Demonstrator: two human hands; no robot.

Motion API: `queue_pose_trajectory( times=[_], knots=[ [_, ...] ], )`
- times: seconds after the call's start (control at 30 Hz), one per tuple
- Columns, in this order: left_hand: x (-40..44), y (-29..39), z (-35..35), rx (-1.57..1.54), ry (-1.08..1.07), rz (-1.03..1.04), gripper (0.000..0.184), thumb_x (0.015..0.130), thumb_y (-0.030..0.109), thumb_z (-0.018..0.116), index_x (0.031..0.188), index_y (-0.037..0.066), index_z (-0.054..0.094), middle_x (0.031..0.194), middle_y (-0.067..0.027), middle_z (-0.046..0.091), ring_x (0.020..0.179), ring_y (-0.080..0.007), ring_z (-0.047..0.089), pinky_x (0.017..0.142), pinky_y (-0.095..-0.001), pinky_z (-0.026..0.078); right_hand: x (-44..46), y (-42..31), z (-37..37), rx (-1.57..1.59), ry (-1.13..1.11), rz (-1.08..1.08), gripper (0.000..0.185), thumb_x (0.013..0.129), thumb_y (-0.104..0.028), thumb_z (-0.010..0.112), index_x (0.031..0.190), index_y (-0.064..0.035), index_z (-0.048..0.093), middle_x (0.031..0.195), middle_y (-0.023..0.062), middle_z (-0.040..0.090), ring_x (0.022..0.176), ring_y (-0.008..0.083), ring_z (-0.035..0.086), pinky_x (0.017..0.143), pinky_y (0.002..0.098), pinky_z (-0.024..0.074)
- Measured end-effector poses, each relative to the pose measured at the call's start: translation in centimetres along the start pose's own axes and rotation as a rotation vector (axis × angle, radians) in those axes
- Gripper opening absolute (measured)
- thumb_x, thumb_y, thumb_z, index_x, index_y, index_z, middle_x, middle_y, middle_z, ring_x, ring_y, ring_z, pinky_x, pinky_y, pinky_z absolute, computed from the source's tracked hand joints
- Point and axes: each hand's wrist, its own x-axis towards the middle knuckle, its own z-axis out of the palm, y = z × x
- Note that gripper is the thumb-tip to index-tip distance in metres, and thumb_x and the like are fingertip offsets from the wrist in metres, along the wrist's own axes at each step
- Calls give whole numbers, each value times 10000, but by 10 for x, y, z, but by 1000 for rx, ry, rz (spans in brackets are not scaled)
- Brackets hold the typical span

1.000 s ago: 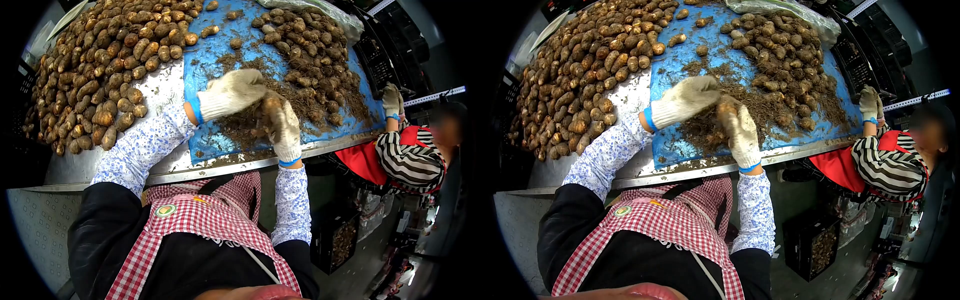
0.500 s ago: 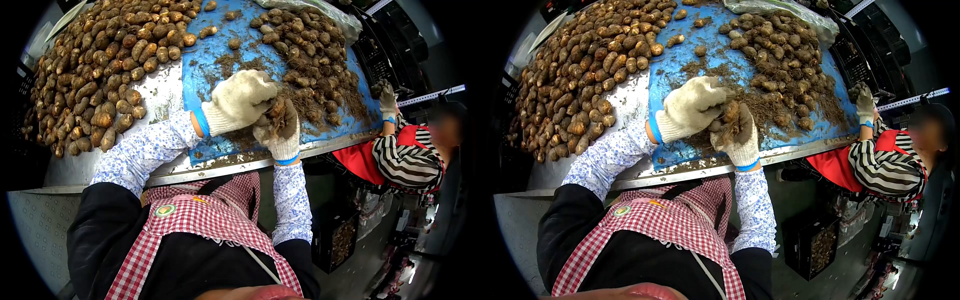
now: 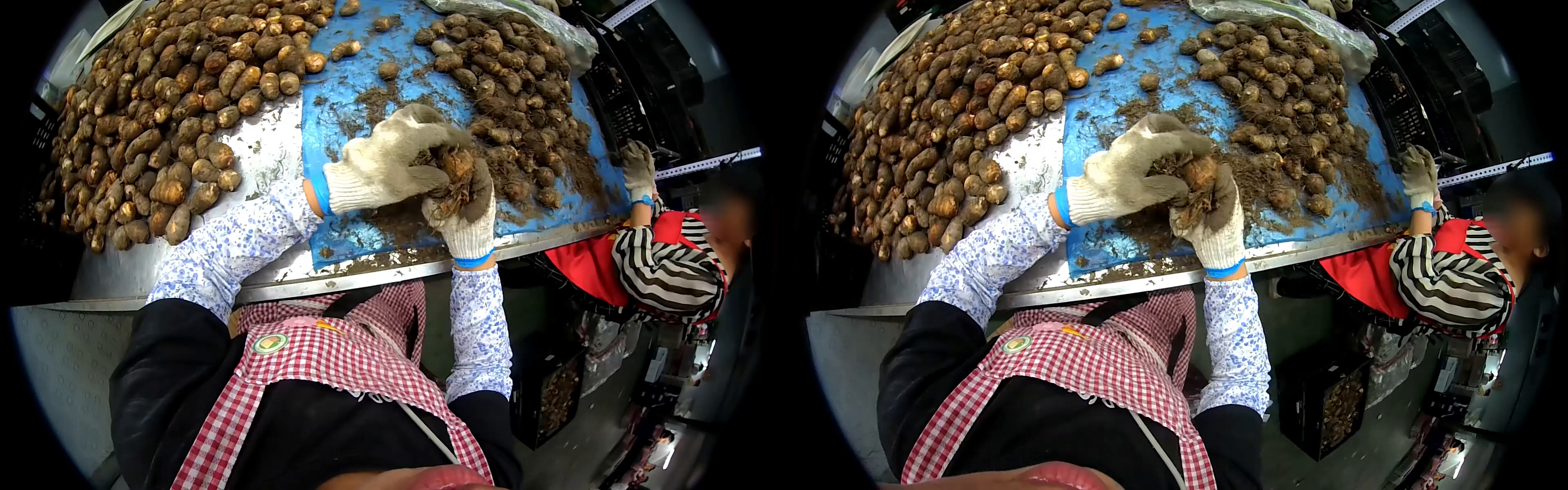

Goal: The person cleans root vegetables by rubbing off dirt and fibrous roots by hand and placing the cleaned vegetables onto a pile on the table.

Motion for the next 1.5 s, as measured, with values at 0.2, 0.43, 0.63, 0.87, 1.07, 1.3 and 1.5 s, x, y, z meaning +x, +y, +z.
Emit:
queue_pose_trajectory(
  times=[0.2, 0.43, 0.63, 0.87, 1.07, 1.3, 1.5],
  knots=[
    [23, -16, 2, 188, 56, -240, 107, 839, 85, 697, 921, 18, 681, 874, -123, 681, 778, -229, 666, 693, -357, 591, -3, 3, -1, 21, -268, 67, 551, 982, -509, 433, 1226, -27, 536, 738, 63, 597, 493, 163, 522, 408, 286, 395],
    [19, -50, -2, 172, -305, -475, 328, 952, 292, 584, 1067, -11, 634, 947, -189, 666, 841, -242, 656, 796, -355, 557, -11, -7, 0, 172, -167, 27, 573, 1013, -435, 431, 1382, 3, 436, 940, 144, 631, 769, 234, 624, 667, 313, 557],
    [13, 4, -19, -67, -513, -424, 413, 925, 324, 625, 1195, 13, 595, 1034, -123, 655, 902, -246, 633, 775, -345, 505, -12, -18, 8, -888, -170, -330, 610, 987, -336, 517, 1487, -57, 309, 1421, 140, 466, 1230, 231, 537, 931, 339, 526],
    [12, -4, -3, -74, -355, -546, 288, 936, 248, 587, 1144, 54, 630, 1005, -116, 672, 870, -249, 657, 801, -340, 550, -16, -25, 16, -890, -184, -301, 593, 953, -242, 570, 1468, -54, 343, 1362, 111, 484, 1130, 156, 560, 886, 240, 516],
    [22, -22, -23, -400, 27, -632, 188, 973, 103, 490, 1084, 0, 601, 998, -143, 661, 806, -181, 642, 755, -278, 555, -17, -27, 6, -795, -172, -276, 629, 925, -286, 603, 1455, -44, 366, 1342, 124, 497, 1083, 182, 586, 888, 297, 535],
    [4, 1, -1, 21, -224, -372, 357, 990, 363, 511, 995, 14, 586, 749, -86, 587, 652, -192, 574, 599, -356, 480, -9, -14, 5, -1330, -148, -492, 675, 881, -100, 678, 1464, -29, 345, 1334, 158, 536, 1145, 217, 581, 958, 323, 491],
    [26, -23, -6, -431, 18, -844, 295, 990, 291, 535, 1014, 5, 602, 770, -72, 619, 667, -182, 594, 632, -325, 510, -15, -15, 18, -1456, -131, -636, 632, 856, -39, 681, 1421, -14, 399, 1348, 177, 526, 1165, 258, 582, 967, 347, 491]
  ],
)
